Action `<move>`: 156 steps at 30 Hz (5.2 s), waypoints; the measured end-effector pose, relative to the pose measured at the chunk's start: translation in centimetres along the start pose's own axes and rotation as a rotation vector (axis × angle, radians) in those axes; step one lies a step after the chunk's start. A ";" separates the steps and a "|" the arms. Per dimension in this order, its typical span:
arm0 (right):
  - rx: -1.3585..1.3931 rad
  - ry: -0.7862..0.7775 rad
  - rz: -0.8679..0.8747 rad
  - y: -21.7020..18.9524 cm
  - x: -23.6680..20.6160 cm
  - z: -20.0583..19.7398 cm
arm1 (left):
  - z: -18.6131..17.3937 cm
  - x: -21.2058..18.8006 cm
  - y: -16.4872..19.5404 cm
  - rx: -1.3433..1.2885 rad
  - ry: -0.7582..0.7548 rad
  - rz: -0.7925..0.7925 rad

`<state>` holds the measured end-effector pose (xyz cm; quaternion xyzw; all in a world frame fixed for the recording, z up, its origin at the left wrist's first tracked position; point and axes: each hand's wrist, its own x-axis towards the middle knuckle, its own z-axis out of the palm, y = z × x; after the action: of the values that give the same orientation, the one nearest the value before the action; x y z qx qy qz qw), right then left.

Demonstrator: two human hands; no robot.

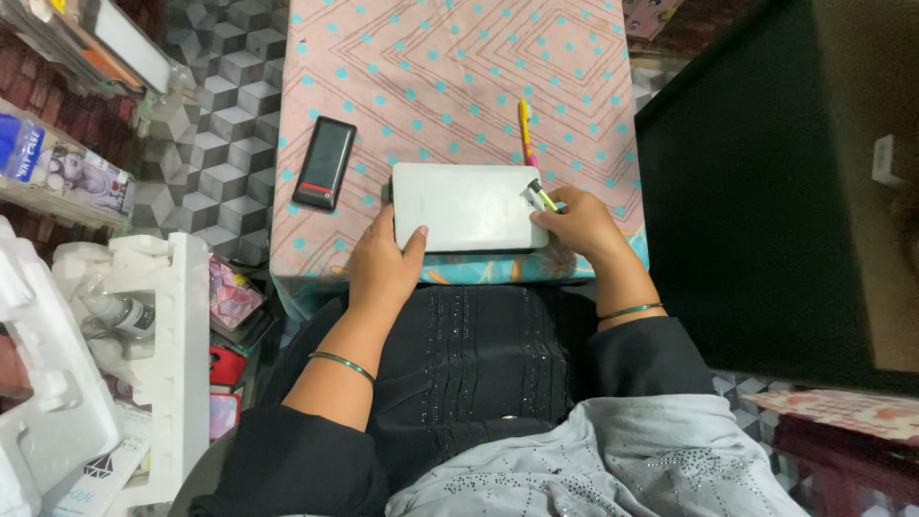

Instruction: The person sits at a small work table repairing mobile phones. They first use a brush to clean the inside of a disassembled smartphone, then pick up a red keypad feature phone, remove its back cover and battery, and use a screwdriver to unscrew and work on its internal components.

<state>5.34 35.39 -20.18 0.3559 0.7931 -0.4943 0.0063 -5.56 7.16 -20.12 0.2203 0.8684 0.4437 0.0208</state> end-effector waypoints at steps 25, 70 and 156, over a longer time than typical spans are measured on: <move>-0.624 0.015 -0.080 -3.8 -2.6 2.1 | 0.0 0.6 -0.2 0.472 -0.036 -0.008; -0.605 -0.068 -0.174 -4.2 -3.4 5.4 | -5.7 0.8 -2.5 0.385 -0.207 -0.293; 0.780 0.381 0.106 -0.8 0.6 -1.0 | 3.3 -0.1 1.9 -1.320 -0.351 -0.622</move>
<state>4.76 36.29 -19.24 0.4564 0.5148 -0.6814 -0.2497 -4.02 10.58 -20.68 -0.0262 0.4280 0.8044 0.4113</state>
